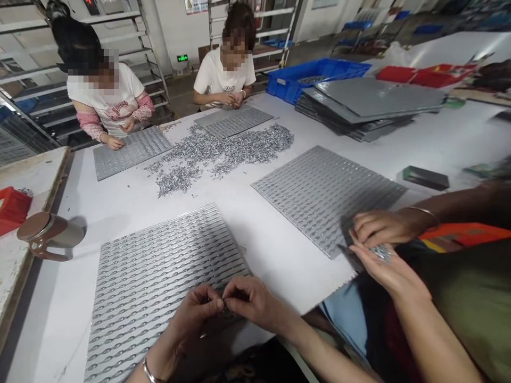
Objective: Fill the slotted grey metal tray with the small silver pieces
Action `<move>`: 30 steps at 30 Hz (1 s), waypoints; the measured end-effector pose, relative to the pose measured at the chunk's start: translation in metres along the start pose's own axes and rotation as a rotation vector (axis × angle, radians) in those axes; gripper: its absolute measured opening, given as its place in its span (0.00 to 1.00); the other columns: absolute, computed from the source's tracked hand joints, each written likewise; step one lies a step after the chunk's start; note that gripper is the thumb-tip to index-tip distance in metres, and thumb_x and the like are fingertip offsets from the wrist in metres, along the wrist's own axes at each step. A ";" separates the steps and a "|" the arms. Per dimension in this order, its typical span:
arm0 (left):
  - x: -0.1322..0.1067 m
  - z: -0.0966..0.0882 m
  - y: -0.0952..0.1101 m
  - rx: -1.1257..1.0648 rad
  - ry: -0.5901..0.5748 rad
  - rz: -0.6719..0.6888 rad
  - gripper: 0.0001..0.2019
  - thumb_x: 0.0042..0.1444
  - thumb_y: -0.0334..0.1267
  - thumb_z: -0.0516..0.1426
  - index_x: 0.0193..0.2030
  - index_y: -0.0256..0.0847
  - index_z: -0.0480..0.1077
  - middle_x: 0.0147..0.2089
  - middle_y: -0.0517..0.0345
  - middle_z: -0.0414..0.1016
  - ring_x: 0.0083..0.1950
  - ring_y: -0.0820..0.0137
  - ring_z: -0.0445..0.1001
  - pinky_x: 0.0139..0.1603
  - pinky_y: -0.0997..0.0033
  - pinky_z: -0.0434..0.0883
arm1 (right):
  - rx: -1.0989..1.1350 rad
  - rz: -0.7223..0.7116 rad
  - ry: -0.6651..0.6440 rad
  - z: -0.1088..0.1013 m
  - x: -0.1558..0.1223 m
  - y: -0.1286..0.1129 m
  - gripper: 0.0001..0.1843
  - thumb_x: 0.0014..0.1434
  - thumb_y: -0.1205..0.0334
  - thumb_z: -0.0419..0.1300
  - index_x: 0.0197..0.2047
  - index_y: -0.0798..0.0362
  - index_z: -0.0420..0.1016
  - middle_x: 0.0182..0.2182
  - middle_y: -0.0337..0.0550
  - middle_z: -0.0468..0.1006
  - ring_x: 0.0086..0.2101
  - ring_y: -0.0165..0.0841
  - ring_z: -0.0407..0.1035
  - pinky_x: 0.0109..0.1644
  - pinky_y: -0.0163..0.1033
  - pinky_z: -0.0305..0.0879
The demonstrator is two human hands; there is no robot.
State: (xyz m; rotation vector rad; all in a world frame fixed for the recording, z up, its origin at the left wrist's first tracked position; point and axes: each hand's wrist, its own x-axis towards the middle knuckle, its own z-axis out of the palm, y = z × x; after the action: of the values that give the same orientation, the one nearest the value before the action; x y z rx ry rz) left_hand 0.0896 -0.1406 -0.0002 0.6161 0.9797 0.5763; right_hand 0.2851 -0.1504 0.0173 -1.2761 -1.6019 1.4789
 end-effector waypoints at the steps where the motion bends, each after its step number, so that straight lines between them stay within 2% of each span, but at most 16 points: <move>1: 0.000 0.000 0.001 0.013 -0.001 -0.013 0.25 0.37 0.54 0.75 0.25 0.37 0.71 0.19 0.64 0.67 0.19 0.80 0.56 0.21 0.75 0.48 | 0.001 0.035 -0.017 -0.003 0.003 0.000 0.04 0.59 0.63 0.61 0.33 0.52 0.77 0.24 0.34 0.73 0.27 0.29 0.67 0.31 0.33 0.61; 3: 0.001 -0.001 0.002 -0.033 0.036 -0.036 0.25 0.38 0.56 0.74 0.30 0.36 0.74 0.24 0.60 0.72 0.22 0.79 0.60 0.22 0.76 0.52 | -0.065 0.054 0.049 -0.009 0.012 0.003 0.06 0.60 0.63 0.60 0.32 0.52 0.77 0.25 0.35 0.74 0.28 0.30 0.68 0.32 0.33 0.61; 5: 0.001 -0.001 0.002 -0.120 0.090 -0.042 0.28 0.38 0.57 0.73 0.37 0.36 0.76 0.30 0.57 0.76 0.25 0.77 0.65 0.23 0.76 0.57 | -0.202 0.033 0.195 -0.012 0.025 0.008 0.08 0.60 0.62 0.58 0.31 0.52 0.76 0.27 0.37 0.76 0.30 0.31 0.69 0.35 0.34 0.62; 7: 0.002 -0.003 0.001 -0.163 0.111 -0.029 0.30 0.36 0.57 0.74 0.40 0.36 0.75 0.33 0.55 0.78 0.26 0.75 0.67 0.23 0.76 0.59 | -0.334 0.015 0.284 -0.012 0.039 0.014 0.08 0.60 0.63 0.58 0.30 0.52 0.76 0.28 0.38 0.77 0.31 0.32 0.70 0.37 0.36 0.63; 12: 0.002 -0.007 -0.001 -0.124 0.126 -0.004 0.27 0.41 0.59 0.72 0.34 0.39 0.71 0.29 0.58 0.76 0.22 0.77 0.62 0.19 0.77 0.52 | -0.562 0.099 0.284 -0.003 0.056 0.024 0.09 0.59 0.68 0.57 0.29 0.52 0.76 0.29 0.40 0.79 0.33 0.33 0.72 0.39 0.36 0.61; 17: 0.004 -0.008 0.002 -0.151 0.171 0.025 0.27 0.36 0.54 0.75 0.38 0.34 0.80 0.23 0.65 0.65 0.23 0.80 0.60 0.22 0.78 0.53 | -0.650 0.224 0.222 -0.005 0.061 0.023 0.07 0.58 0.67 0.57 0.30 0.53 0.76 0.29 0.41 0.80 0.32 0.34 0.72 0.37 0.36 0.59; 21: 0.001 -0.006 0.005 -0.265 0.109 0.025 0.28 0.35 0.47 0.77 0.42 0.33 0.82 0.28 0.59 0.72 0.27 0.78 0.66 0.27 0.77 0.61 | -0.670 0.213 0.158 -0.014 0.067 0.023 0.07 0.58 0.67 0.57 0.31 0.53 0.77 0.29 0.41 0.81 0.33 0.34 0.73 0.37 0.36 0.59; 25: -0.002 -0.005 0.007 -0.316 0.094 0.022 0.22 0.36 0.41 0.77 0.37 0.36 0.80 0.31 0.56 0.76 0.28 0.77 0.68 0.27 0.77 0.61 | -0.707 0.251 0.126 -0.022 0.071 0.020 0.06 0.57 0.67 0.58 0.30 0.54 0.76 0.31 0.44 0.81 0.34 0.36 0.73 0.38 0.36 0.59; 28: -0.002 -0.004 0.007 -0.319 0.108 0.034 0.20 0.36 0.41 0.77 0.33 0.36 0.77 0.29 0.57 0.75 0.27 0.76 0.68 0.25 0.78 0.59 | -0.626 0.207 0.177 -0.021 0.064 0.013 0.04 0.58 0.64 0.60 0.32 0.54 0.75 0.30 0.42 0.79 0.33 0.34 0.71 0.37 0.36 0.60; 30: -0.001 -0.004 0.004 -0.302 0.115 0.050 0.21 0.36 0.43 0.77 0.33 0.36 0.77 0.26 0.60 0.72 0.26 0.77 0.66 0.24 0.77 0.58 | -0.456 0.136 0.199 -0.014 0.051 0.006 0.09 0.61 0.58 0.59 0.32 0.53 0.72 0.27 0.39 0.76 0.30 0.32 0.69 0.35 0.36 0.60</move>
State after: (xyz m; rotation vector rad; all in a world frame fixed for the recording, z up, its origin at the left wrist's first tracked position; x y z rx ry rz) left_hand 0.0850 -0.1376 0.0018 0.3421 0.9629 0.7938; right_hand 0.2807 -0.0986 0.0053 -1.7531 -1.8059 1.0477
